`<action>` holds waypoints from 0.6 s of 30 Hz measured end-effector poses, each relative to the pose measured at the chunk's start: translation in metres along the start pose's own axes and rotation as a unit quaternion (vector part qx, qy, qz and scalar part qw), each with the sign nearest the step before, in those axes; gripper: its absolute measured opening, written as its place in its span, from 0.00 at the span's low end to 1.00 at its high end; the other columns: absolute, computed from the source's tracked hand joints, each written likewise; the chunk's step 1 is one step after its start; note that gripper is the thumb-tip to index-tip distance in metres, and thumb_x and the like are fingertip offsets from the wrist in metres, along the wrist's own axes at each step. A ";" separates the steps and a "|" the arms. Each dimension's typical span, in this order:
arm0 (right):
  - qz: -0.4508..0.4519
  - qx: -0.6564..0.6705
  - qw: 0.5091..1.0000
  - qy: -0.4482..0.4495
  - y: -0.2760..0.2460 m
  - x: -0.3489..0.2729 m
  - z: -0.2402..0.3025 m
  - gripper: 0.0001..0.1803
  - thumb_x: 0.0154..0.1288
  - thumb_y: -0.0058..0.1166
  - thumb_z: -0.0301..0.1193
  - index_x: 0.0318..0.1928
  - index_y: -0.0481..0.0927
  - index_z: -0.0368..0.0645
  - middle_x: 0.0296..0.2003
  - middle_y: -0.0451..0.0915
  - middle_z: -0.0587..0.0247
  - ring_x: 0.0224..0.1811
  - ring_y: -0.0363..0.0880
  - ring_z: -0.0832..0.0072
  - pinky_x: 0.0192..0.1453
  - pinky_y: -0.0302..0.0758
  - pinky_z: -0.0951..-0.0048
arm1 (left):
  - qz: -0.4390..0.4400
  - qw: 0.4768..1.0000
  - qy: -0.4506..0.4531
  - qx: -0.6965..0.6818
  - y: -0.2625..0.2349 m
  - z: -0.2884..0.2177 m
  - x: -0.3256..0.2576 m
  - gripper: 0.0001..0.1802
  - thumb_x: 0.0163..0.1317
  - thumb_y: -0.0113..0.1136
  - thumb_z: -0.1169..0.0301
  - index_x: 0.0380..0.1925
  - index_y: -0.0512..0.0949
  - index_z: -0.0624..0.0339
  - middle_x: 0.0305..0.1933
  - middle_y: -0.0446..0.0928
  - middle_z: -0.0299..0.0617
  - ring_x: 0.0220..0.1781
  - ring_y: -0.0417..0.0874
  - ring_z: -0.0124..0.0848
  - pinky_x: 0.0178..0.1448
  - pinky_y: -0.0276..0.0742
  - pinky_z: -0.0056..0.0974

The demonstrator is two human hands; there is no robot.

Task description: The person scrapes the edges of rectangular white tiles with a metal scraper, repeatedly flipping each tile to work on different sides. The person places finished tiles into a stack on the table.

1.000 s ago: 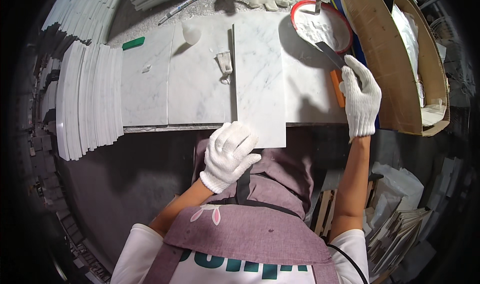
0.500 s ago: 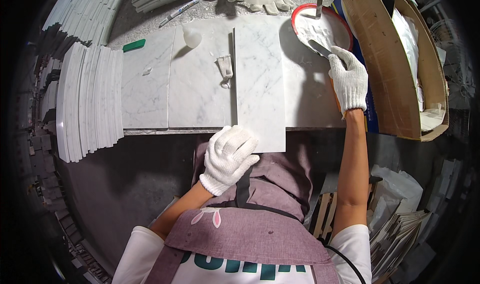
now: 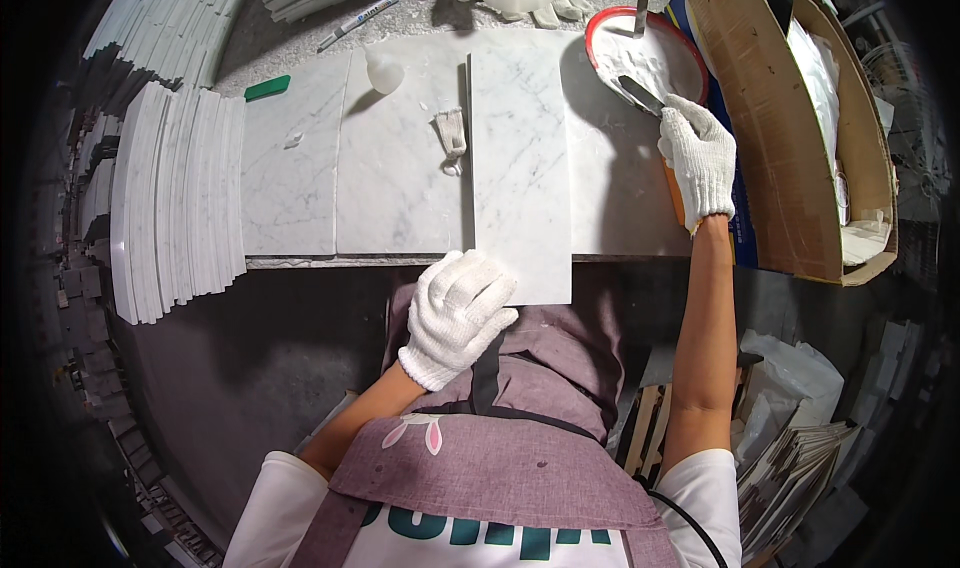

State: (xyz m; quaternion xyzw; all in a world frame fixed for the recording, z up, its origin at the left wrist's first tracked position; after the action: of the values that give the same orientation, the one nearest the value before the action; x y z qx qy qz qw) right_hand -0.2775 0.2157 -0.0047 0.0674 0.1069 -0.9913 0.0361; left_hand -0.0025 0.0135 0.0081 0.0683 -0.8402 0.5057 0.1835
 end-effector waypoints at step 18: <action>0.036 0.050 0.998 0.008 -0.026 -0.088 -0.010 0.16 0.73 0.62 0.29 0.57 0.85 0.37 0.37 0.86 0.67 0.31 0.79 0.85 0.33 0.73 0.83 | -0.026 0.999 0.010 -0.017 0.003 0.002 0.000 0.20 0.50 0.72 0.68 0.45 0.83 0.55 0.51 0.78 0.42 0.57 0.79 0.47 0.62 0.77 0.55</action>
State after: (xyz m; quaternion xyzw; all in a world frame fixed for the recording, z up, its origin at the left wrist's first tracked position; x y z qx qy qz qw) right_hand -0.1911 0.2483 0.0035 0.0810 0.0549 -0.9929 0.0671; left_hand -0.0037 0.0130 0.0050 0.0820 -0.8449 0.4869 0.2059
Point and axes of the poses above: each hand's wrist, its own x-axis towards the middle knuckle, its own y-axis out of the palm, z = x × y, the point moved 4 cm from there along x, towards the middle knuckle
